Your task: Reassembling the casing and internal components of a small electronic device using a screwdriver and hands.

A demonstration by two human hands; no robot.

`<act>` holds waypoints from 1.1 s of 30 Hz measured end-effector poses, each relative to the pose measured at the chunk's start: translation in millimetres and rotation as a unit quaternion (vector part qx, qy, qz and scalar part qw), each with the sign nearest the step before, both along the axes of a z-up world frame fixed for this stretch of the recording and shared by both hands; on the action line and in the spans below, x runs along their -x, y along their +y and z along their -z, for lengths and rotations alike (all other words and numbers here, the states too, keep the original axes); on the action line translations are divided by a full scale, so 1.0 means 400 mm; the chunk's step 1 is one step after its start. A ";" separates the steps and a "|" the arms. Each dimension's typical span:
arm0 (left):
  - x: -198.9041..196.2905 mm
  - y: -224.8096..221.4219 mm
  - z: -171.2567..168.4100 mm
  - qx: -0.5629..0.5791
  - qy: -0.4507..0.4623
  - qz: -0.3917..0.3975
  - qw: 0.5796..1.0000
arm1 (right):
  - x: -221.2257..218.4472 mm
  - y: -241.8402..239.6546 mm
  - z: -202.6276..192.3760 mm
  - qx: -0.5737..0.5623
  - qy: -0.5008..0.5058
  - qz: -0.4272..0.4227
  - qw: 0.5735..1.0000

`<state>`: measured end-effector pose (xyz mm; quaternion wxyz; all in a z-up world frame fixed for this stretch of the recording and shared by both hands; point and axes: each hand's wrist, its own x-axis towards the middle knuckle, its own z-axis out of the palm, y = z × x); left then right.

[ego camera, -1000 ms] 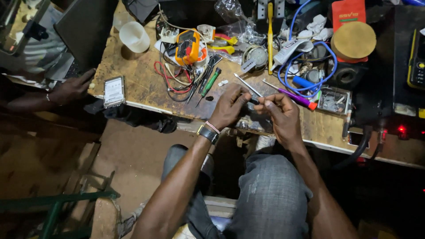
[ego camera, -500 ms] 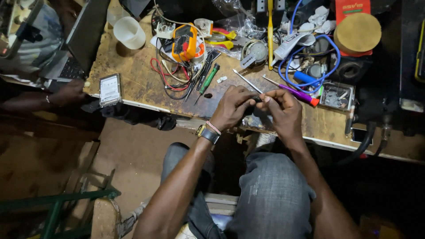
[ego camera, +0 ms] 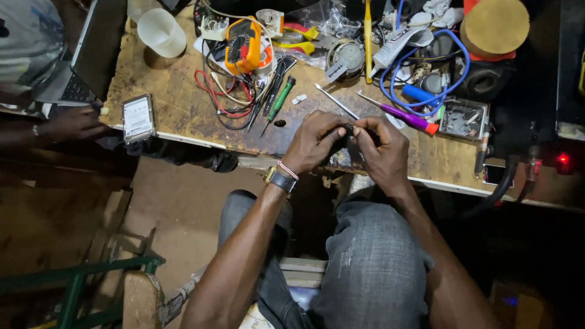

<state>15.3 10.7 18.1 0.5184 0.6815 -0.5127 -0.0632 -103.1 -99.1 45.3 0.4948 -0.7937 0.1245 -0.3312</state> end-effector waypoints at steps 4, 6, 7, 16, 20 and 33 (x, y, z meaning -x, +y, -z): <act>0.001 -0.002 0.006 -0.008 -0.006 -0.007 1.000 | 0.000 -0.011 0.019 0.020 -0.010 0.006 1.000; -0.002 -0.003 0.015 -0.013 -0.011 -0.006 1.000 | 0.001 -0.016 0.027 0.060 -0.011 0.009 0.998; -0.002 -0.003 0.016 -0.013 -0.011 -0.005 1.000 | 0.002 -0.016 0.026 0.059 -0.011 0.009 0.998; 0.001 -0.002 0.003 -0.012 -0.006 -0.007 1.000 | 0.001 -0.012 0.002 0.054 -0.023 -0.022 0.998; 0.001 -0.001 0.005 -0.016 -0.004 -0.004 1.000 | 0.002 -0.013 0.006 0.052 -0.012 -0.027 0.998; 0.004 0.003 -0.014 -0.017 0.004 0.001 1.000 | 0.005 -0.001 -0.021 -0.049 0.007 -0.056 0.997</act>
